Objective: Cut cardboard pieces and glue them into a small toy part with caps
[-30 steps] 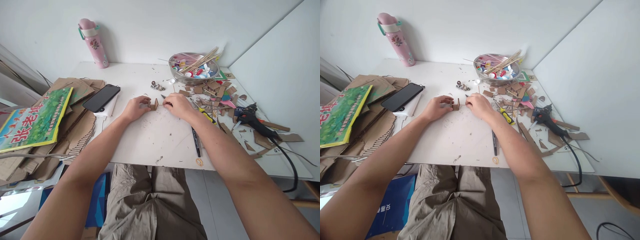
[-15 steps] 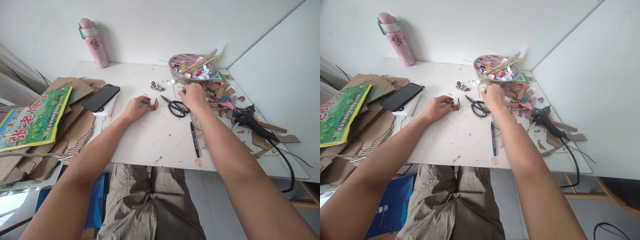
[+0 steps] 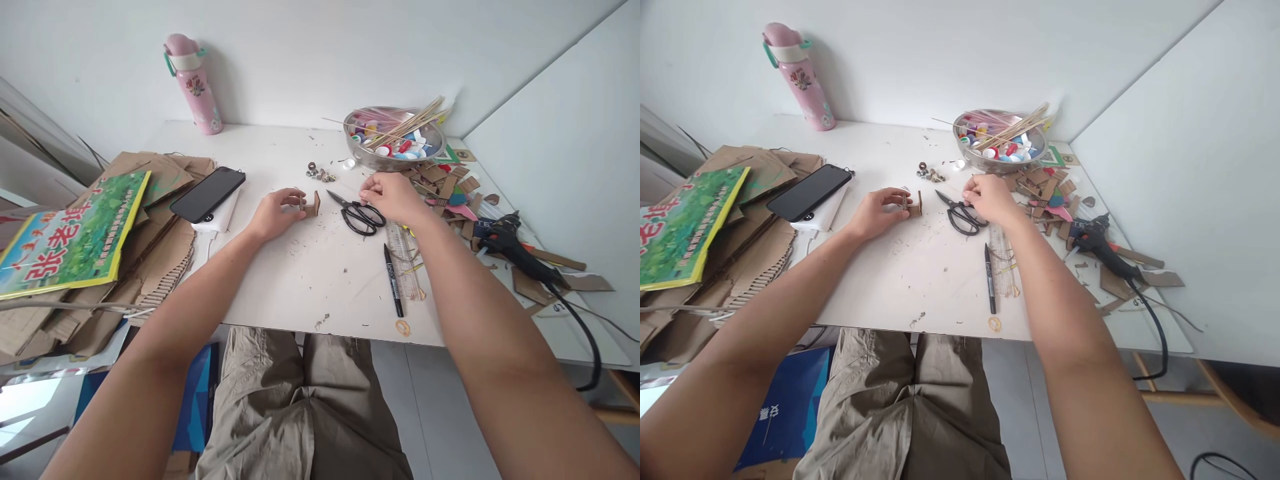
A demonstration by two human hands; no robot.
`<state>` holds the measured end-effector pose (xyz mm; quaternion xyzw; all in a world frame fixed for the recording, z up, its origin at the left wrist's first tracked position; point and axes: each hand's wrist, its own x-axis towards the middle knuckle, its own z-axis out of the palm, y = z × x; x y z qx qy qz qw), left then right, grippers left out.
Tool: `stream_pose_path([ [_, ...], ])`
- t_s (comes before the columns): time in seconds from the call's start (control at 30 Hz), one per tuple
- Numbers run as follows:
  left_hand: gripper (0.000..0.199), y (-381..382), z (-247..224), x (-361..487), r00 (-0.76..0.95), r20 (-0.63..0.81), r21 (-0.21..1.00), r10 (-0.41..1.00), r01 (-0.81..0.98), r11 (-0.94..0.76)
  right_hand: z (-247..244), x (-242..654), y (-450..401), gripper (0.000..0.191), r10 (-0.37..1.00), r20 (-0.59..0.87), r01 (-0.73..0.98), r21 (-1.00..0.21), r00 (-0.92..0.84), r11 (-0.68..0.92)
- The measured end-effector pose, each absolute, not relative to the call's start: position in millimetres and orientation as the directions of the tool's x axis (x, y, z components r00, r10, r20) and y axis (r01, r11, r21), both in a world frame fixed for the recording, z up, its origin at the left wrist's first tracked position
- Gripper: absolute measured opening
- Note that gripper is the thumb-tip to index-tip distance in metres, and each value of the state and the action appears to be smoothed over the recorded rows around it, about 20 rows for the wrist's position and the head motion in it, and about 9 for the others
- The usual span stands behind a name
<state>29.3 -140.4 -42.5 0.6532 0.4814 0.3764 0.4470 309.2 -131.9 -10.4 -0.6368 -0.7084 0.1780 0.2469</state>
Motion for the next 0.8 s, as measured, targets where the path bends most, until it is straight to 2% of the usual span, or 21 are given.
stream_pose_path([
  [0.07, 0.044, -139.1, -42.9, 27.7, 0.253, 0.045, 0.976, 0.966, 0.195, -0.097, -4.9, 309.2, -137.8, 0.010, 0.977, 0.142, 0.705, -0.677, -0.156, 0.211],
  [0.17, 0.046, -137.1, -44.6, 24.6, 0.252, 0.032, 0.997, 0.967, 0.054, -0.047, 2.9, 304.4, -144.2, 0.018, 0.960, 0.184, 0.631, -0.724, -0.211, 0.278],
  [0.4, 0.046, -133.9, -50.4, 21.7, 0.259, 0.069, 0.994, 0.963, -0.105, -0.043, 5.2, 296.0, -148.2, 0.023, 0.946, 0.231, 0.673, -0.665, -0.229, 0.325],
  [0.8, 0.051, -131.0, -54.3, 20.5, 0.263, 0.078, 0.992, 0.962, -0.120, -0.048, 10.8, 294.4, -151.8, 0.017, 0.945, 0.221, 0.719, -0.612, -0.243, 0.328],
])
